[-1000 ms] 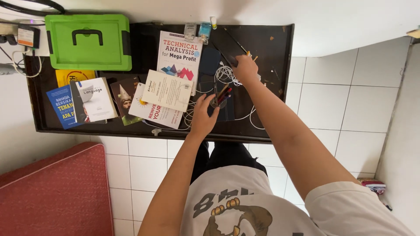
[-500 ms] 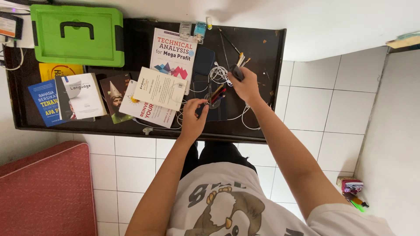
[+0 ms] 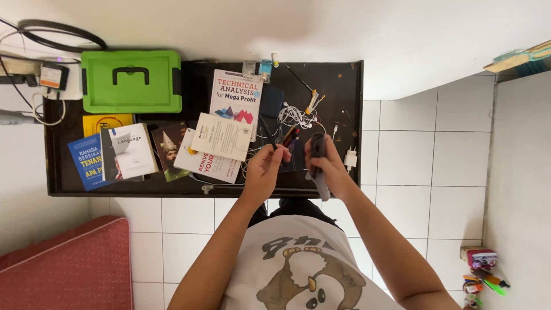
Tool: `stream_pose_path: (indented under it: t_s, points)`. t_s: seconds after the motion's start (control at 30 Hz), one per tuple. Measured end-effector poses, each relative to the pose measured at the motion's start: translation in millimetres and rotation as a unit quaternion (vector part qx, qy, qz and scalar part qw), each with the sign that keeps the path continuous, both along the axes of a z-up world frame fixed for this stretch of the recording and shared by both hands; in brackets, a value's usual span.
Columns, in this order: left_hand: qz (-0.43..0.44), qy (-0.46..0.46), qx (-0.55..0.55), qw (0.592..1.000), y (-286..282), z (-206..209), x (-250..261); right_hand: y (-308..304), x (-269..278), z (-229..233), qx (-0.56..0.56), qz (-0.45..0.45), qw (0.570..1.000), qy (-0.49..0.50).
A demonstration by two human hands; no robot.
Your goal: The person wipes a small plastic cup with a gray cloth, then wipes several pens and a small yellow object on a cluttered desk. The person places the cleaned items into the cup and leaves them on the desk.
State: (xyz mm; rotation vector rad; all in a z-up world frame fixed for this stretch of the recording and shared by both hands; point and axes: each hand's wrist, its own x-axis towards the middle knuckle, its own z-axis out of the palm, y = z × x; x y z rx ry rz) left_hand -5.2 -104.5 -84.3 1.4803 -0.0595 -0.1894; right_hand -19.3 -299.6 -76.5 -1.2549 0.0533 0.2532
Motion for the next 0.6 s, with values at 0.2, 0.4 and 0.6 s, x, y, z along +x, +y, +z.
stream_pose_path:
  t_s: [0.2, 0.4, 0.6]
  points:
    - [-0.058, 0.012, -0.058, 0.997, 25, 30, -18, 22, 15, 55, 0.079, 0.006, 0.995, 0.055]
    - [-0.016, 0.071, -0.154, 0.985, 36, 5, -30, 64, 5, 43, -0.037, 0.008, 0.999, 0.003]
    - [-0.016, 0.065, -0.167, 0.984, 43, 33, -18, 63, 9, 47, -0.036, 0.007, 0.999, 0.019]
